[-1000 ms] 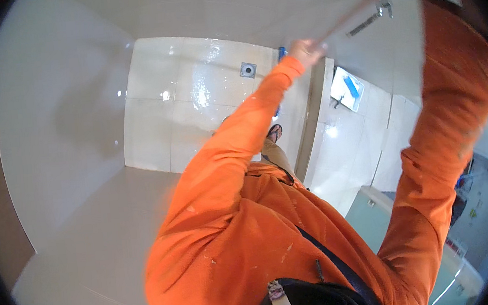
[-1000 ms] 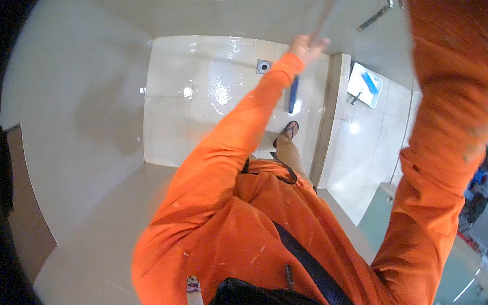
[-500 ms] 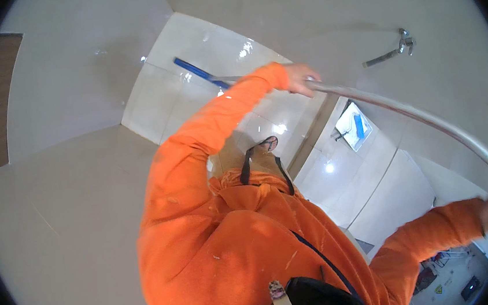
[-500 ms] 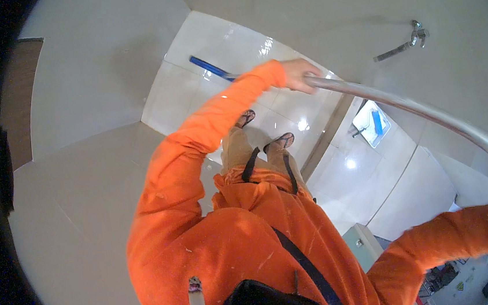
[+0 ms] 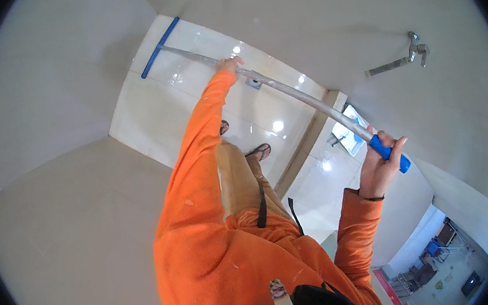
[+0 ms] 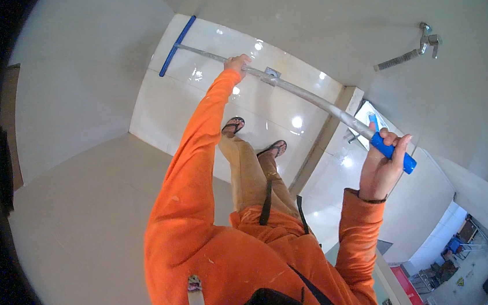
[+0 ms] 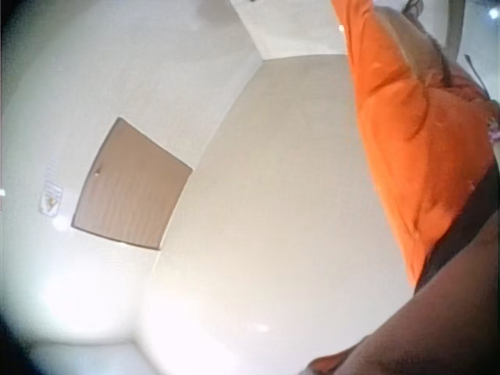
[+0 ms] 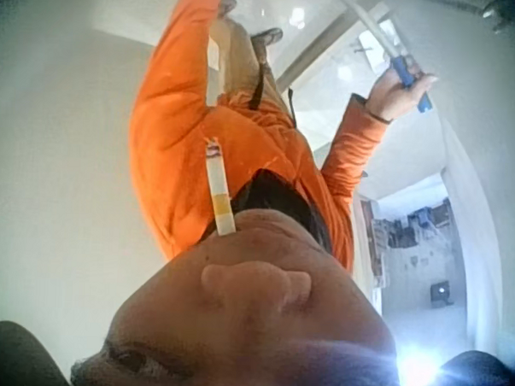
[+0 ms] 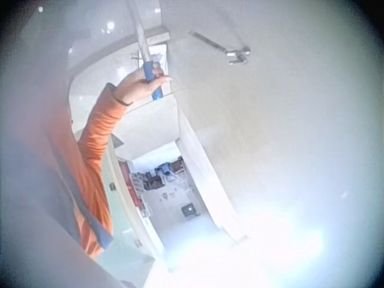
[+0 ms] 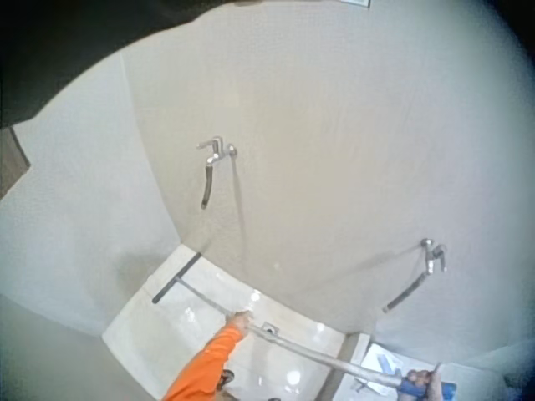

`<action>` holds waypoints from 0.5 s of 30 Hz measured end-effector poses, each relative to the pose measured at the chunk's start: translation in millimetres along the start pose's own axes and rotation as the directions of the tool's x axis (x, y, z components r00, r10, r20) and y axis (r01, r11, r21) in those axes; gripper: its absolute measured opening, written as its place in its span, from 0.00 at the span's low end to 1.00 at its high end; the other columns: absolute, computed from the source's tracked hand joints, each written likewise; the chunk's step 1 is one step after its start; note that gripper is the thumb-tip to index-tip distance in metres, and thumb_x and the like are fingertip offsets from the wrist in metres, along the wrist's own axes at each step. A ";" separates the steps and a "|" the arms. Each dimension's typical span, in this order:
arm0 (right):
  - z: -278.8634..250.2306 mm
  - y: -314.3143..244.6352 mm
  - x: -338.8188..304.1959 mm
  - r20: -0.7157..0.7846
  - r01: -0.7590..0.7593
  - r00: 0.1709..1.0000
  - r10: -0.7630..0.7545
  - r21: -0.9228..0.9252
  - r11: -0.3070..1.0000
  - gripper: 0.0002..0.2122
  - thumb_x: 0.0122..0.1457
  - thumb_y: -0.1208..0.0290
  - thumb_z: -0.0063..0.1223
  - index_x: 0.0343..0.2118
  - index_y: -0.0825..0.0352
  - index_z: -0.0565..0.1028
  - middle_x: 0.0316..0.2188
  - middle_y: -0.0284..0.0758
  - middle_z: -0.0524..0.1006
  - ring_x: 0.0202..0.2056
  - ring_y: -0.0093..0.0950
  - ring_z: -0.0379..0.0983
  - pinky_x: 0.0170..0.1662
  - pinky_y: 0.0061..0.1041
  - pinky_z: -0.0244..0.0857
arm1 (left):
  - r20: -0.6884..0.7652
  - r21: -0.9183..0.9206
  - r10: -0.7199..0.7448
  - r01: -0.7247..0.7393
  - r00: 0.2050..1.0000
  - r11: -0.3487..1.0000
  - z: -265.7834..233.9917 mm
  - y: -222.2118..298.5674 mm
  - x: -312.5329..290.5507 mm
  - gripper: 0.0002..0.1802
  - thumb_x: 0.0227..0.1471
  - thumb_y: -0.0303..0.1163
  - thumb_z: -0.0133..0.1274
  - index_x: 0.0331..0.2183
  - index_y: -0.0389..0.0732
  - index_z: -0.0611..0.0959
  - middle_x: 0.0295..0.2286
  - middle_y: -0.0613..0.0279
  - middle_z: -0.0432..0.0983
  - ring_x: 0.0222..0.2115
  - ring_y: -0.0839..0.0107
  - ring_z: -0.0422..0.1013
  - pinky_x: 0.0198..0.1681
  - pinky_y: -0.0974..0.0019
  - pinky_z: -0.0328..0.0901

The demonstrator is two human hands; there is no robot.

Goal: The person scrubs the shower floor with a blue sponge, then uses a squeegee to push water toward the drain. The person rinses the floor with a handheld showerhead and continues squeegeeing to clear remaining water.

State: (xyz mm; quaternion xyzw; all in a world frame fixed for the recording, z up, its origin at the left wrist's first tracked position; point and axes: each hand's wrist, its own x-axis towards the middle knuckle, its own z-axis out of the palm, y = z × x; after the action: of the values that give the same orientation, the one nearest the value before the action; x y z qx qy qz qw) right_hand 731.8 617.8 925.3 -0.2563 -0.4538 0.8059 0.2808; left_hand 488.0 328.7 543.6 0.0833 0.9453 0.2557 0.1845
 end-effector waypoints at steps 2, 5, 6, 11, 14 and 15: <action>-24.5 -12.4 15.2 0.060 0.008 0.998 -0.008 -0.010 1.000 0.13 0.67 0.60 0.45 0.28 0.62 0.68 0.23 0.30 0.68 0.35 0.28 0.66 0.61 0.50 0.53 | 0.086 -0.021 -0.038 0.040 0.996 0.999 15.0 22.0 -1.9 0.22 0.43 0.24 0.58 0.40 0.58 0.79 0.40 0.68 0.79 0.49 0.59 0.67 0.55 0.52 0.60; -64.7 -50.3 35.6 0.041 0.064 0.997 -0.062 -0.051 0.997 0.13 0.68 0.63 0.44 0.25 0.61 0.67 0.20 0.29 0.64 0.31 0.27 0.64 0.56 0.47 0.57 | 0.137 -0.060 0.054 -0.046 0.989 0.997 42.3 54.1 -9.8 0.20 0.44 0.25 0.58 0.40 0.59 0.78 0.42 0.69 0.79 0.52 0.59 0.66 0.59 0.42 0.54; -72.3 -65.8 41.2 0.036 0.089 0.996 -0.086 -0.087 0.992 0.13 0.68 0.64 0.44 0.25 0.61 0.67 0.19 0.28 0.63 0.30 0.27 0.63 0.55 0.47 0.58 | 0.148 -0.074 0.111 -0.100 0.983 0.992 55.5 63.4 -17.6 0.20 0.45 0.26 0.57 0.40 0.60 0.78 0.42 0.69 0.79 0.53 0.59 0.65 0.60 0.37 0.51; -125.4 -155.4 77.2 0.109 0.127 0.987 -0.122 -0.042 0.991 0.14 0.68 0.65 0.44 0.24 0.62 0.66 0.18 0.29 0.62 0.28 0.27 0.63 0.54 0.47 0.59 | 0.175 -0.054 0.130 -0.123 0.976 0.991 59.9 181.2 -60.2 0.20 0.46 0.30 0.57 0.41 0.63 0.76 0.39 0.70 0.80 0.48 0.56 0.69 0.57 0.22 0.41; -142.4 -226.6 81.8 -0.085 0.344 0.924 -0.372 -0.234 0.909 0.15 0.66 0.68 0.45 0.21 0.63 0.65 0.18 0.30 0.62 0.27 0.28 0.63 0.52 0.43 0.61 | 0.200 -0.003 0.365 -0.372 0.909 0.928 41.8 259.7 -85.5 0.18 0.45 0.31 0.59 0.40 0.59 0.77 0.35 0.67 0.80 0.43 0.56 0.72 0.56 0.35 0.55; -141.6 -258.2 82.4 -0.175 0.406 0.860 -0.479 -0.333 0.851 0.15 0.65 0.70 0.46 0.19 0.61 0.64 0.17 0.29 0.61 0.26 0.26 0.62 0.47 0.39 0.62 | 0.151 -0.151 0.434 -0.413 0.888 0.898 49.0 287.7 -98.3 0.16 0.46 0.31 0.58 0.40 0.57 0.78 0.33 0.65 0.80 0.40 0.56 0.74 0.51 0.40 0.59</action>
State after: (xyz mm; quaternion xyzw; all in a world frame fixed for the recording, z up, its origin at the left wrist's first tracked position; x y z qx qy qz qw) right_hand 824.6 868.6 1073.6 -0.2819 -0.5725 0.6055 0.4755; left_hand 615.6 572.2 682.4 0.2998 0.8672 0.3351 0.2138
